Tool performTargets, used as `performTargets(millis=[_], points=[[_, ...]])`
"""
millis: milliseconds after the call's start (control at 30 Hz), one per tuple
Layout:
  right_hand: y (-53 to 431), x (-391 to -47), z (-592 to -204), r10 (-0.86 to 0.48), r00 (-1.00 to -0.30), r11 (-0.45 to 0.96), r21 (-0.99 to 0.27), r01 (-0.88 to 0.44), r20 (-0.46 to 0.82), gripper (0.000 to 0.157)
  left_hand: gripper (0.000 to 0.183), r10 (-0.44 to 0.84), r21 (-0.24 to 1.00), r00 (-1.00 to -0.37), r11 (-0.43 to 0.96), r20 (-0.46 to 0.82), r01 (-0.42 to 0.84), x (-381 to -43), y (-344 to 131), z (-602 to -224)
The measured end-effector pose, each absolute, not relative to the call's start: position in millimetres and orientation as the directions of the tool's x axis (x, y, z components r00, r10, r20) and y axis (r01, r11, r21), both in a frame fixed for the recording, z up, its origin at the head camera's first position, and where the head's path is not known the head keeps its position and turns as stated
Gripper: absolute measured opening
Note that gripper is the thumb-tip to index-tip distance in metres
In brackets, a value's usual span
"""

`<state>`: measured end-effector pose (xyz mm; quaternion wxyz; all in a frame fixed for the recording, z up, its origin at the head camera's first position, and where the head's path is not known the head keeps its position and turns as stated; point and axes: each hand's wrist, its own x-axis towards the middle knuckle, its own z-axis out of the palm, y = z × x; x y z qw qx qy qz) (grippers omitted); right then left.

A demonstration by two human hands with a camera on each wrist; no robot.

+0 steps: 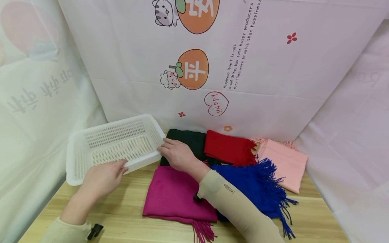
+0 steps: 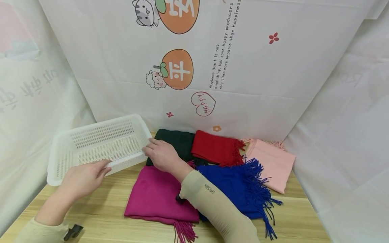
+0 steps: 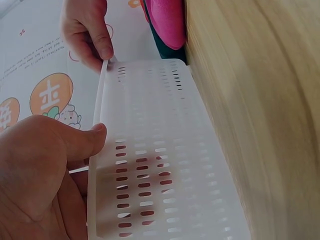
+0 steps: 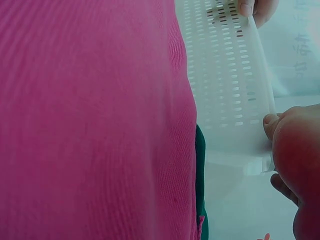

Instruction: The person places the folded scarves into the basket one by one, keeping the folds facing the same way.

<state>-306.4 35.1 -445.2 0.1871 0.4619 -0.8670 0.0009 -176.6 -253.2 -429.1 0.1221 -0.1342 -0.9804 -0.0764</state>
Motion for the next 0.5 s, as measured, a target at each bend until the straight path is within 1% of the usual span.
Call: performTargets(millis=[133, 300, 500], points=[[34.8, -305.0, -446.7, -0.802, -0.476, 0.563, 0.190, -0.805, 0.361, 0.032, 0.036, 0.243, 0.128, -0.931, 0.950, 0.272, 0.285, -176.2, -255.0, -429.7], [35.1, -302.7, -448.7, -0.800, -0.440, 0.543, 0.181, -0.820, 0.409, 0.029, 0.037, 0.241, 0.141, -0.931, 0.947, 0.275, 0.287, -175.7, -257.8, -430.9], [33.5, -298.9, -448.8, -0.796, -0.458, 0.559, 0.190, -0.807, 0.396, 0.030, 0.037, 0.241, 0.138, -0.930, 0.948, 0.278, 0.288, -176.1, -261.4, -431.9]])
